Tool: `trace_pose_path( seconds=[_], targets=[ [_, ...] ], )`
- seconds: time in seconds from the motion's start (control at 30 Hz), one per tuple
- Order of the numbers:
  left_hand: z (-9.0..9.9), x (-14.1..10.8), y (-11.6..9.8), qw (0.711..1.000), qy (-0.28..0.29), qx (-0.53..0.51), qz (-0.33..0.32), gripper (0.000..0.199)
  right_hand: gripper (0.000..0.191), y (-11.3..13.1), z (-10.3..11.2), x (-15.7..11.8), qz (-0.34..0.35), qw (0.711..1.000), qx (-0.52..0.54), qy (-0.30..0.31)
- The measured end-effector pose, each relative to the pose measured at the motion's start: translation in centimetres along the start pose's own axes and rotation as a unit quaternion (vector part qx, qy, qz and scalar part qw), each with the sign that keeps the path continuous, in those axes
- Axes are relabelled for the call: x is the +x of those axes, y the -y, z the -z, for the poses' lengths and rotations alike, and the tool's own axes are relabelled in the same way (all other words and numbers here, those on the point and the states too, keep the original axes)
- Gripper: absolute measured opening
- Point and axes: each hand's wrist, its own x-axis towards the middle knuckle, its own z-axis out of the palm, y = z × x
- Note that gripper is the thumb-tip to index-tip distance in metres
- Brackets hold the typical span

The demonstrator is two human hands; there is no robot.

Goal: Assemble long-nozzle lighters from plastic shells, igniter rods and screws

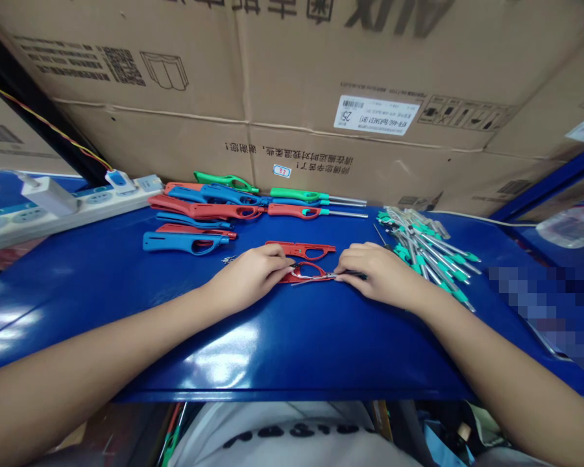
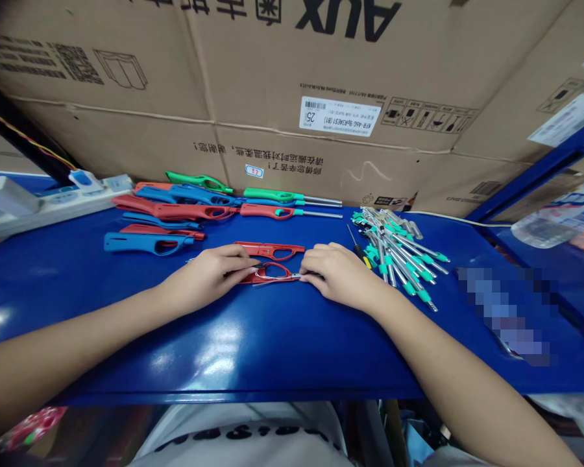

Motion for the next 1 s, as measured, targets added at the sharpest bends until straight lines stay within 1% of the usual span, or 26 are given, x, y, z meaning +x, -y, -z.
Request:
trace_pose_path(
  seconds=[0.13, 0.27, 0.43, 0.53, 0.7, 0.87, 1.0],
  targets=[
    [0.1, -0.1, -0.1, 1.000, 0.009, 0.003, -0.002, 0.025, 0.014, 0.2, -0.3, -0.1, 0.000, 1.000, 0.021, 0.001],
    [0.1, -0.1, -0.2, 1.000, 0.007, 0.015, 0.008, 0.027, 0.018, 0.3, -0.8, 0.0, 0.015, 0.999, 0.052, -0.005],
    [0.2, 0.0, -0.5, 1.000, -0.002, 0.021, 0.003, 0.029, 0.017, 0.5, -0.7, 0.0, 0.008, 0.998, 0.057, -0.002],
    [0.1, 0.0, -0.6, 1.000, -0.010, 0.013, 0.014, 0.029, 0.016, 0.5, -0.5, 0.0, 0.004, 0.998, 0.069, -0.001],
    [-0.1, -0.1, -0.6, 1.000, 0.003, 0.016, 0.018, 0.027, 0.015, 0.3, -0.6, 0.0, 0.008, 0.997, 0.077, -0.003],
    [-0.1, -0.2, -1.2, 0.998, 0.010, 0.059, 0.034, 0.026, 0.015, 0.3, -0.6, 0.1, 0.009, 0.997, 0.076, -0.002],
    [0.2, -0.2, -1.9, 0.993, 0.033, 0.108, 0.034, 0.029, 0.014, 0.3, -0.6, 0.1, 0.010, 0.997, 0.077, -0.003]
  ],
)
